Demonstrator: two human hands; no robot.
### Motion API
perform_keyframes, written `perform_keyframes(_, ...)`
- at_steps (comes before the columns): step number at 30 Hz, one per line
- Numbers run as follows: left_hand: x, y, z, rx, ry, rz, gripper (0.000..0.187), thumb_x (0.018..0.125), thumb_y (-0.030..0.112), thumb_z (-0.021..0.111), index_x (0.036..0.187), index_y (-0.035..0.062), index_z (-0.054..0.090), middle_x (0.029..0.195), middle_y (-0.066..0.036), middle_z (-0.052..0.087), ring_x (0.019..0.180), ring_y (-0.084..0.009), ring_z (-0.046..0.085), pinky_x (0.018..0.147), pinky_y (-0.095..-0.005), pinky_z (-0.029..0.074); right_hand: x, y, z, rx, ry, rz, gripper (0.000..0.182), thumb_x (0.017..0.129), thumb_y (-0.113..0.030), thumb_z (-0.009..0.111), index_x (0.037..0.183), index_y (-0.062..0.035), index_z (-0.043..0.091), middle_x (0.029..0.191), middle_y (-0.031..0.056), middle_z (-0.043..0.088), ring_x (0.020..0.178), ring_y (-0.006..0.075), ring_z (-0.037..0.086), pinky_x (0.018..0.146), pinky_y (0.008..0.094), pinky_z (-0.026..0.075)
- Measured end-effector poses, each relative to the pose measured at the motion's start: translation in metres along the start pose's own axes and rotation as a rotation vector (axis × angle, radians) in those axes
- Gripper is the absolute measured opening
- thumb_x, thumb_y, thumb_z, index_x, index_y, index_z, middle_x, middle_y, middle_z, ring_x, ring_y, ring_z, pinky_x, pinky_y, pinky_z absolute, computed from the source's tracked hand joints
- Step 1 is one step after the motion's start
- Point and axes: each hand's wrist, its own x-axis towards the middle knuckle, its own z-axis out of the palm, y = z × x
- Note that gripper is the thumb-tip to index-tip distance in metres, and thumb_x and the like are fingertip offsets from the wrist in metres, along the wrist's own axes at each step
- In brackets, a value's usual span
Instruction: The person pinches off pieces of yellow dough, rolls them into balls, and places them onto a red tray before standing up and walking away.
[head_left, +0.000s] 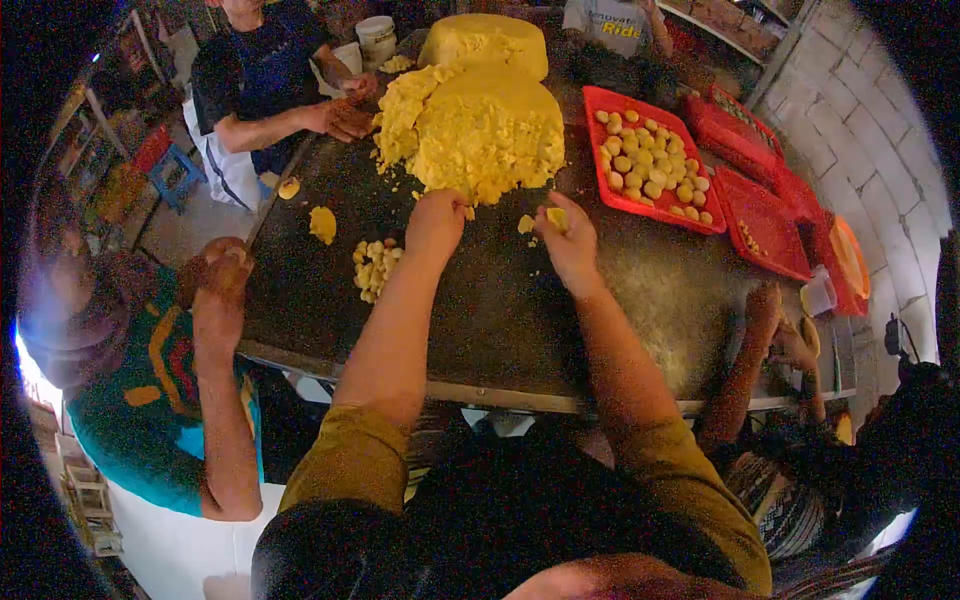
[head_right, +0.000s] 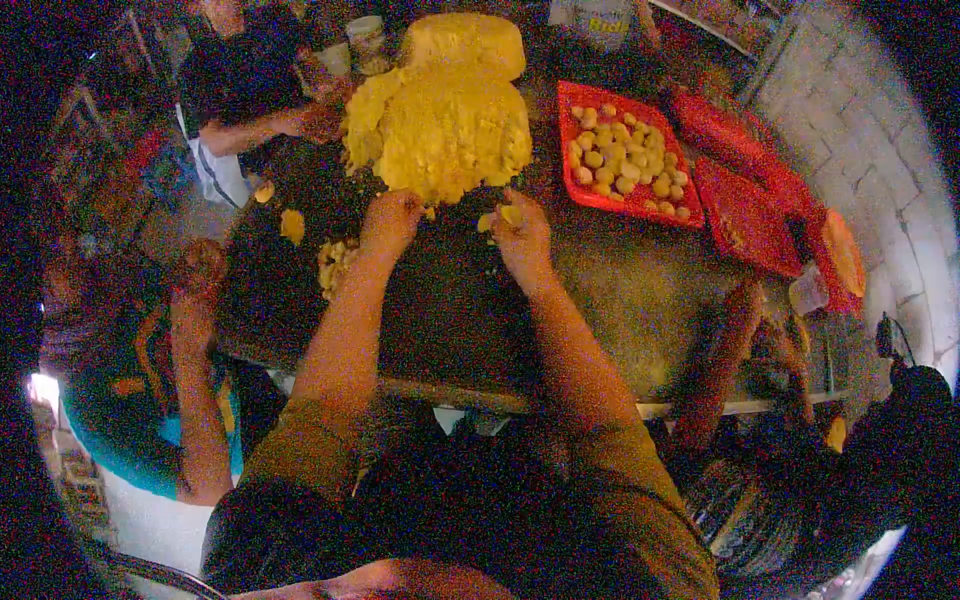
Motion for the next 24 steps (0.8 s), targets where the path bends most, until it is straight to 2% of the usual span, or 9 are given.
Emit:
perform_keyframes(2,-0.001,0.001,-0.001,-0.035,-0.025,-0.054,0.015,0.078,0.011,0.055,0.088,0.0025,0.061,0.086,-0.015,0.059,0.081,-0.0296,0.058,0.072,-0.0393,0.047,0.001,0.003,0.001,0.11,0.014,0.041,0.035,0.081,-0.012,0.056,0.113,-0.0022,0.047,0.096,0.0096,0.056,0.082,0.0178,0.057,0.073,0.0269,0.046)
perform_keyframes(4,-0.001,0.001,-0.001,-0.022,-0.057,-0.079,0.015,0.078,0.011,0.056,0.088,0.0025,0.061,0.088,-0.015,0.059,0.082,-0.0297,0.057,0.073,-0.0394,0.046,-0.001,-0.021,-0.001,0.506,-0.006,0.239,0.037,0.086,-0.019,0.052,0.117,-0.0006,0.043,0.098,0.0128,0.056,0.08,0.0185,0.057,0.071,0.0273,0.047)
perform_keyframes(8,-0.001,-0.001,0.002,-0.02,-0.022,-0.046,0.015,0.078,0.011,0.056,0.089,0.0026,0.06,0.089,-0.015,0.058,0.083,-0.0296,0.057,0.074,-0.0395,0.046,-0.001,-0.007,-0.004,0.483,-0.035,0.259,0.039,0.087,-0.021,0.051,0.118,0.0017,0.043,0.1,0.0127,0.056,0.078,0.0178,0.057,0.069,0.027,0.048)
perform_keyframes(11,0.002,-0.007,0.009,-0.038,-0.014,-0.021,0.015,0.078,0.011,0.055,0.09,0.0028,0.06,0.089,-0.016,0.058,0.084,-0.03,0.057,0.074,-0.0396,0.046,0.002,-0.003,-0.008,0.288,-0.043,0.17,0.036,0.087,-0.023,0.05,0.11,0.0044,0.047,0.092,0.0095,0.057,0.074,0.0147,0.055,0.063,0.0249,0.046)
perform_keyframes(13,0.002,-0.005,0.006,-0.042,-0.046,-0.042,0.015,0.078,0.01,0.055,0.09,0.003,0.06,0.09,-0.016,0.058,0.085,-0.0304,0.057,0.074,-0.0394,0.046,0.005,-0.006,-0.008,0.084,0.077,0.058,0.035,0.088,-0.032,0.046,0.08,0.0,0.058,0.066,0.0041,0.055,0.056,0.0128,0.053,0.05,0.024,0.044)
perform_keyframes(14,0.002,-0.005,0.006,-0.041,-0.045,-0.043,0.015,0.078,0.01,0.055,0.09,0.003,0.06,0.09,-0.016,0.058,0.085,-0.0304,0.057,0.074,-0.0394,0.046,0.005,-0.008,-0.011,0.084,0.076,0.057,0.035,0.088,-0.032,0.046,0.08,0.0,0.058,0.066,0.0041,0.055,0.056,0.0128,0.053,0.05,0.024,0.044)
perform_keyframes(16,0.001,-0.009,0.009,-0.009,-0.004,0.006,0.014,0.078,0.01,0.055,0.089,0.0029,0.061,0.088,-0.016,0.059,0.083,-0.0303,0.057,0.073,-0.0395,0.047,0.002,-0.034,-0.018,0.275,-0.028,0.385,0.046,0.084,-0.048,0.047,0.064,-0.0067,0.05,0.052,0.0005,0.046,0.042,0.0097,0.042,0.038,0.0232,0.032)
perform_keyframes(20,0.003,-0.01,0.014,-0.043,-0.019,0.02,0.014,0.078,0.01,0.056,0.088,0.0025,0.061,0.085,-0.016,0.06,0.079,-0.0302,0.058,0.07,-0.0397,0.047,0.005,-0.03,-0.019,0.376,0.008,0.512,0.054,0.081,-0.057,0.043,0.055,-0.0104,0.044,0.044,0.0,0.041,0.034,0.0101,0.036,0.033,0.0237,0.027)
perform_keyframes(24,0.001,-0.003,0.006,-0.004,-0.035,-0.052,0.015,0.077,0.011,0.057,0.088,0.0019,0.062,0.083,-0.016,0.06,0.077,-0.0304,0.059,0.069,-0.0392,0.048,0.005,-0.017,-0.013,0.483,0.016,0.46,0.045,0.086,-0.049,0.041,0.07,-0.0078,0.048,0.057,0.0015,0.049,0.044,0.0111,0.044,0.04,0.0231,0.034)
